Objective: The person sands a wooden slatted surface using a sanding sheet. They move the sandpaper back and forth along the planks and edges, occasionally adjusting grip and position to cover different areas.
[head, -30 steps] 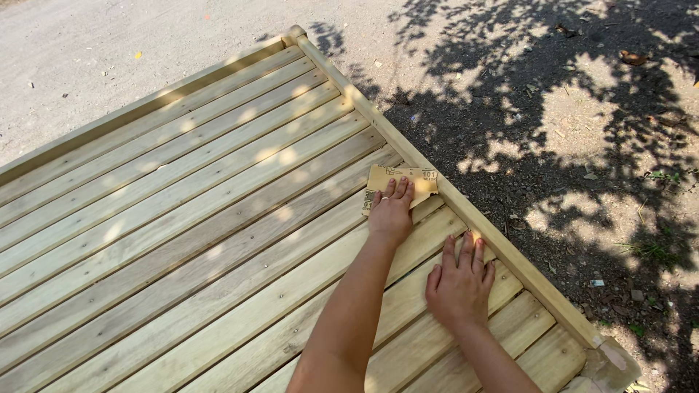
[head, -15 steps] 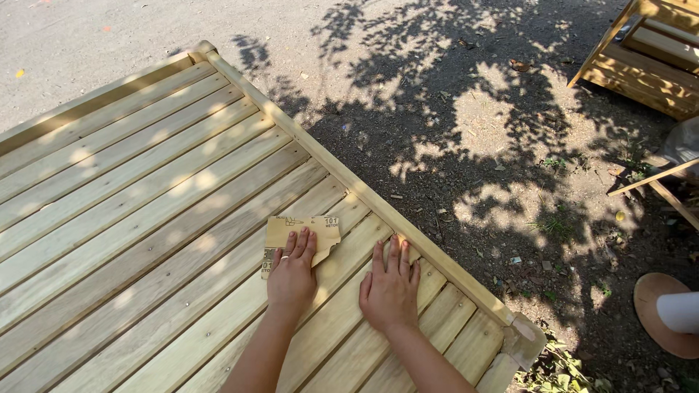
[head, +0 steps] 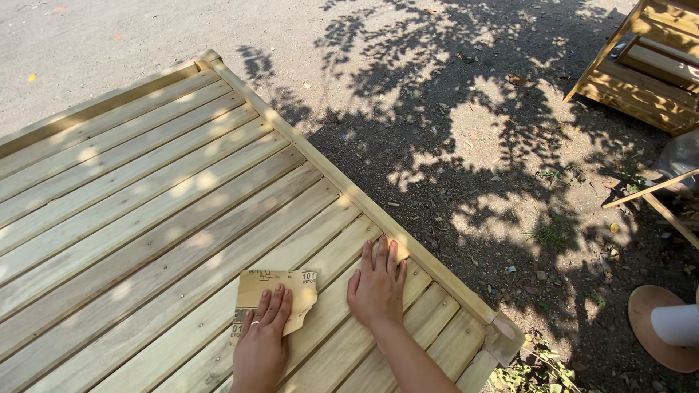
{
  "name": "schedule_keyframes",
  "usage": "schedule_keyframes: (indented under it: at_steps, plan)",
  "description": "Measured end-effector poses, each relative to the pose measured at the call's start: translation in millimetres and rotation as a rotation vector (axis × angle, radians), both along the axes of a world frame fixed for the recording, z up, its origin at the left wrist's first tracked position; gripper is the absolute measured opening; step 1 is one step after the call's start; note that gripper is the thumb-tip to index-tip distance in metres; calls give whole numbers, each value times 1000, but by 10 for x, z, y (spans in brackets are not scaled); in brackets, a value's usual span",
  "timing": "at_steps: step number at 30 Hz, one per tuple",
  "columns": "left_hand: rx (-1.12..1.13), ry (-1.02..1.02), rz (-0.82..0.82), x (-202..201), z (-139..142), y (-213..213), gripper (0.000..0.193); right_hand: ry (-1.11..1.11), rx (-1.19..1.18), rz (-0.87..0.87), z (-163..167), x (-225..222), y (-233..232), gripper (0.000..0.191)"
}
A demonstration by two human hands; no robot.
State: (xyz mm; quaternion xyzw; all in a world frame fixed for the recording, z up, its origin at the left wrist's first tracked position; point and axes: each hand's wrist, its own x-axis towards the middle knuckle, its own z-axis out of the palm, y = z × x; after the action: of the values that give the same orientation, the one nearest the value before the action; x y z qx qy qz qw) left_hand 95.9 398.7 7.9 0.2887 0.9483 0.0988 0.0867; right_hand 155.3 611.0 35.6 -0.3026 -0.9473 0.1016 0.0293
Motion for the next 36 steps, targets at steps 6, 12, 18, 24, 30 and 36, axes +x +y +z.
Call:
schedule_keyframes:
  at_steps: [6, 12, 18, 24, 30, 36]
  plan:
    - [45, -23, 23, -387, 13, 362, 75, -17, 5, 10, -46, -30, 0, 68]
    - [137, 5, -21, -1369, -123, 1670, 60, 21, 43, 6, -73, -15, 5, 67]
    - [169, -11, -141, -812, -118, 957, 70, 51, 56, -7, -179, -43, 36, 66]
    - [58, -47, 121, 66, 68, -1008, 78, 80, 71, 18, -293, -105, 36, 68]
    - [22, -47, 131, -75, 14, -698, 78, -5, 62, 8, -268, -148, 36, 70]
    - [132, -21, -61, -825, -298, 1012, 70, -34, 30, -1, -237, -152, 47, 69]
